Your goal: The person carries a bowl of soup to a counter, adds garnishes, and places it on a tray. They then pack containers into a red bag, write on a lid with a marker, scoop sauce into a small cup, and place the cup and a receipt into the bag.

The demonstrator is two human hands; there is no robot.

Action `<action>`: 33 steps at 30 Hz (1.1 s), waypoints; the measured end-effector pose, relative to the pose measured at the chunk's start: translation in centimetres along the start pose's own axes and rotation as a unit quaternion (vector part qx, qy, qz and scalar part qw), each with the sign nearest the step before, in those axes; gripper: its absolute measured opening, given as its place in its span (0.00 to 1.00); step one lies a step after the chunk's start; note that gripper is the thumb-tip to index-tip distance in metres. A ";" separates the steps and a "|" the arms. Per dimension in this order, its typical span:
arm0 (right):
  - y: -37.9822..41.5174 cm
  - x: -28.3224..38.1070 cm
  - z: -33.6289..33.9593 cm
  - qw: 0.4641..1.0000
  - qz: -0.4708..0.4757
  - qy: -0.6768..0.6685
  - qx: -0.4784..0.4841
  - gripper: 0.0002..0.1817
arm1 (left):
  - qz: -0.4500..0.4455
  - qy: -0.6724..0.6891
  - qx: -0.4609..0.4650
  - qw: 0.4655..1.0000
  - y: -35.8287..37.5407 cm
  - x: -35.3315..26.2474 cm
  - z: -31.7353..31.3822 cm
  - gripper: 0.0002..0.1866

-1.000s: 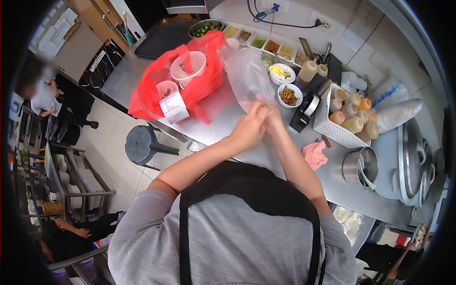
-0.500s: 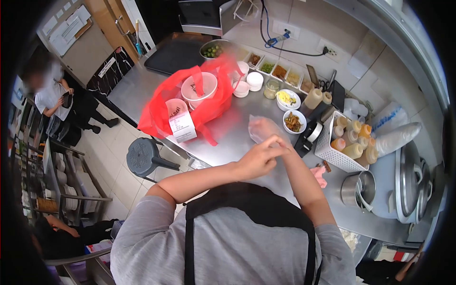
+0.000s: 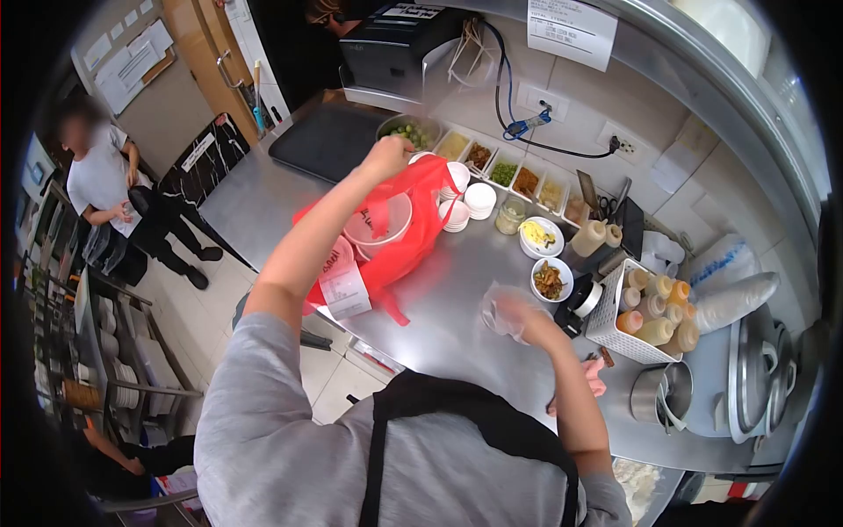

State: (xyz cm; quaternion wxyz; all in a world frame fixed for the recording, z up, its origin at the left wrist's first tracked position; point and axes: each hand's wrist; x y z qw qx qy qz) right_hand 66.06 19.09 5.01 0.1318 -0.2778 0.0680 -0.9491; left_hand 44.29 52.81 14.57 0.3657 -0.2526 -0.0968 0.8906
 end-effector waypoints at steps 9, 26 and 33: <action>5.1 4.1 6.6 0.924 -0.297 -0.209 -0.117 0.19 | 0.033 0.001 0.129 0.991 -14.6 11.0 -10.1 0.21; 8.5 4.4 4.0 0.854 -0.427 -0.292 -0.061 0.13 | 0.249 0.331 0.162 0.896 -15.6 15.2 -11.5 0.35; 8.1 4.4 0.8 0.801 -0.387 -0.417 -0.187 0.25 | 0.105 0.331 0.428 0.834 -9.9 5.4 -4.9 0.16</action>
Point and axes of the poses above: each hand's wrist, its own y-axis away from the middle knuckle, its own z-axis out of the back of the hand, x = y × z, and after that the axes turned 1 degree about -z, right-handed
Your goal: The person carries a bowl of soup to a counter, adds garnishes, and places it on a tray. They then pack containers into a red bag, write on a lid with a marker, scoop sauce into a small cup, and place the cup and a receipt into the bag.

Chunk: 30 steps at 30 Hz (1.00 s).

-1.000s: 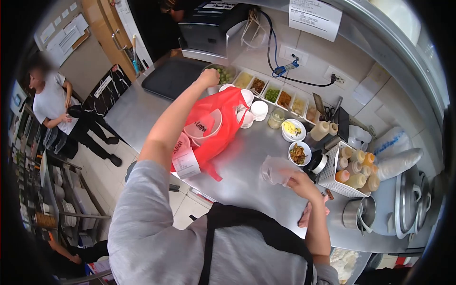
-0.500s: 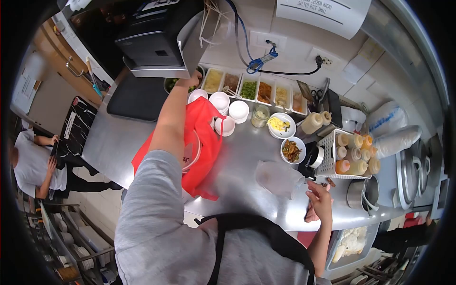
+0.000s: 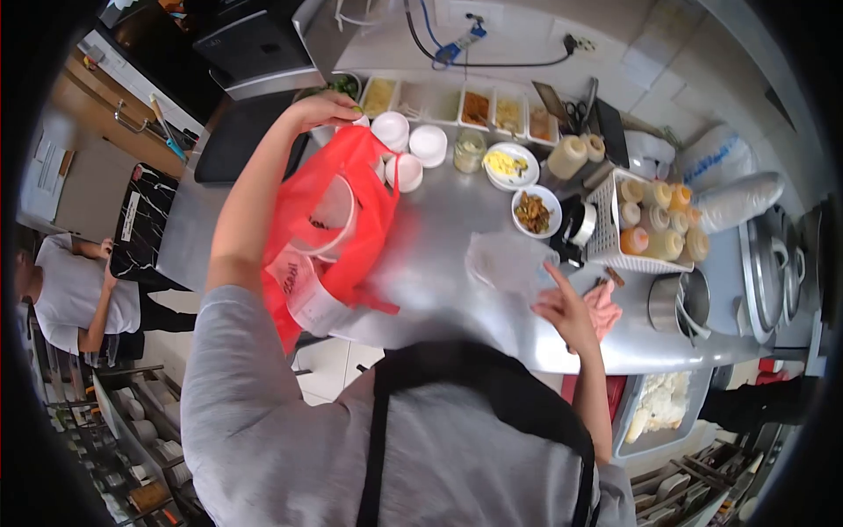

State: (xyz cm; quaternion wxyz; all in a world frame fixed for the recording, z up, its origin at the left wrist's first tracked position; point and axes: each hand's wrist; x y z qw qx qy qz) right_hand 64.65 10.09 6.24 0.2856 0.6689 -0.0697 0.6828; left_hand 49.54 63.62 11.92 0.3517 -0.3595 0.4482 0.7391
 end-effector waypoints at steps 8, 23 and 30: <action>-3.0 -0.5 -2.1 0.914 0.319 0.241 -0.065 0.07 | -0.354 -0.092 0.229 0.902 13.4 -14.8 -19.2 0.11; -2.2 -0.2 0.7 0.885 0.387 0.260 0.000 0.04 | -0.128 -0.576 0.004 0.808 3.9 -9.3 -35.3 0.10; -1.5 0.3 1.8 0.904 0.364 0.220 0.041 0.04 | -0.226 -0.323 -0.194 0.898 15.0 -10.6 -32.8 0.14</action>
Point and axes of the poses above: each hand's wrist, its own y-axis away from the middle knuckle, its own z-axis out of the back of the hand, x = y × z, and after that the axes turned 1 degree about -z, right-handed
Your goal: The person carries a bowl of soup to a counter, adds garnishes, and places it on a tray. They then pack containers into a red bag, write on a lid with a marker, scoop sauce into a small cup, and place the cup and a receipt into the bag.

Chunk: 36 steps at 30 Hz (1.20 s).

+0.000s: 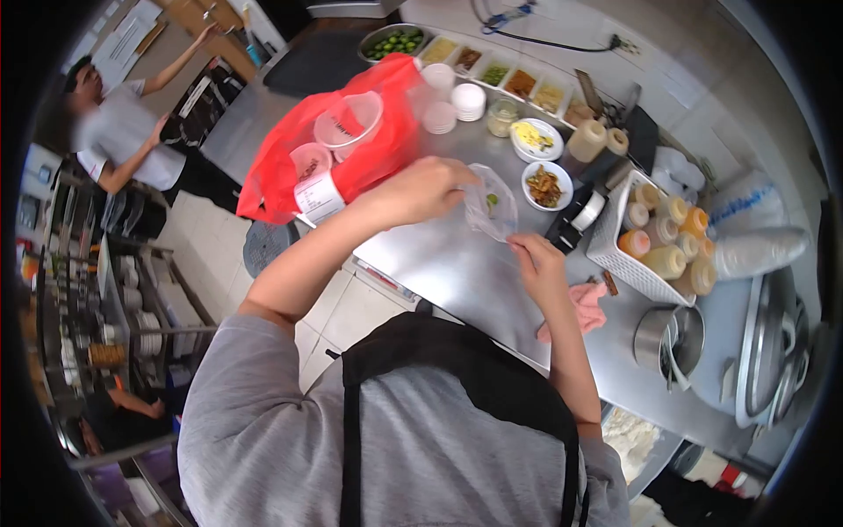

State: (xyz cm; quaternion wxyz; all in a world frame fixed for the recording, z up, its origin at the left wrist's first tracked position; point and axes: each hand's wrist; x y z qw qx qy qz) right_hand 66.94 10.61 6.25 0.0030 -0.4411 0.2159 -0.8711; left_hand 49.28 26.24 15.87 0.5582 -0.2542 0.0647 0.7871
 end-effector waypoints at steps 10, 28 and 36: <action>-2.4 6.0 -5.3 0.961 -0.147 -0.185 0.145 0.04 | 0.388 0.036 -0.419 0.820 27.6 10.9 13.7 0.10; -10.8 4.4 -32.2 0.880 -0.195 0.210 0.378 0.12 | 0.684 0.188 -0.349 0.613 48.9 58.6 7.6 0.12; -8.0 -0.4 -30.9 0.931 -0.095 0.225 0.271 0.20 | 0.667 -0.033 -0.183 0.721 46.2 65.1 7.6 0.17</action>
Point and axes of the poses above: each hand's wrist, its own y-axis away from the middle knuckle, its own z-axis out of the back of the hand, x = y × z, and after that the axes turned 1 degree about -z, right-handed
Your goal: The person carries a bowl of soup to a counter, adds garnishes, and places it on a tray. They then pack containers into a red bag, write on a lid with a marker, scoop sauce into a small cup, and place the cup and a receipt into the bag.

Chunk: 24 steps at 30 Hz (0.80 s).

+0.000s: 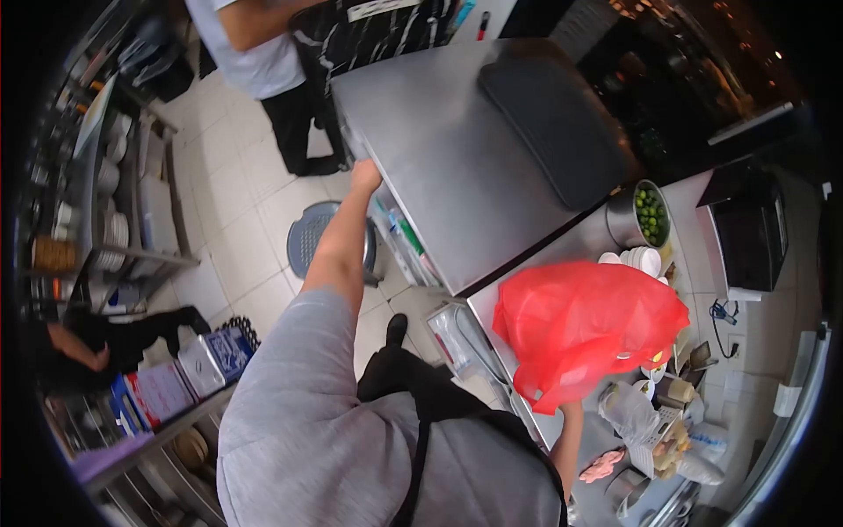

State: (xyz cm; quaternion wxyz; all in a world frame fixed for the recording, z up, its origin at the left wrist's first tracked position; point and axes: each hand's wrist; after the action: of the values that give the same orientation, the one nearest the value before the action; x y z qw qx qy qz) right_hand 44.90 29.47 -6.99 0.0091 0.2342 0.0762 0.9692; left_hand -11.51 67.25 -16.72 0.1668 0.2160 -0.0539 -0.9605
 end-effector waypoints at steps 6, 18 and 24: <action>0.0 1.9 0.0 0.983 -0.159 -0.096 0.001 0.20 | -0.258 -0.009 -0.071 0.963 -4.5 1.8 -2.7 0.28; -0.6 3.9 0.5 0.965 -0.242 -0.106 0.008 0.21 | -0.390 -0.079 -0.083 0.914 -3.6 1.3 -2.3 0.25; -1.5 6.1 2.0 0.960 -0.242 -0.135 -0.047 0.20 | -0.327 -0.066 0.002 0.943 -0.6 -1.1 1.8 0.23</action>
State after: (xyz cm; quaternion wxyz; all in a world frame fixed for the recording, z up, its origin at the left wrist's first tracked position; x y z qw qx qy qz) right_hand 40.38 31.58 -2.73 0.2650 0.3369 0.0832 0.8996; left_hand -11.50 68.23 -14.75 -0.1608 0.1579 0.0071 -0.9743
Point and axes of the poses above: each hand's wrist, its own y-axis away from the middle knuckle, its own z-axis out of the back of the hand, x = y × z, and after that the axes turned 1 degree about -z, right-handed
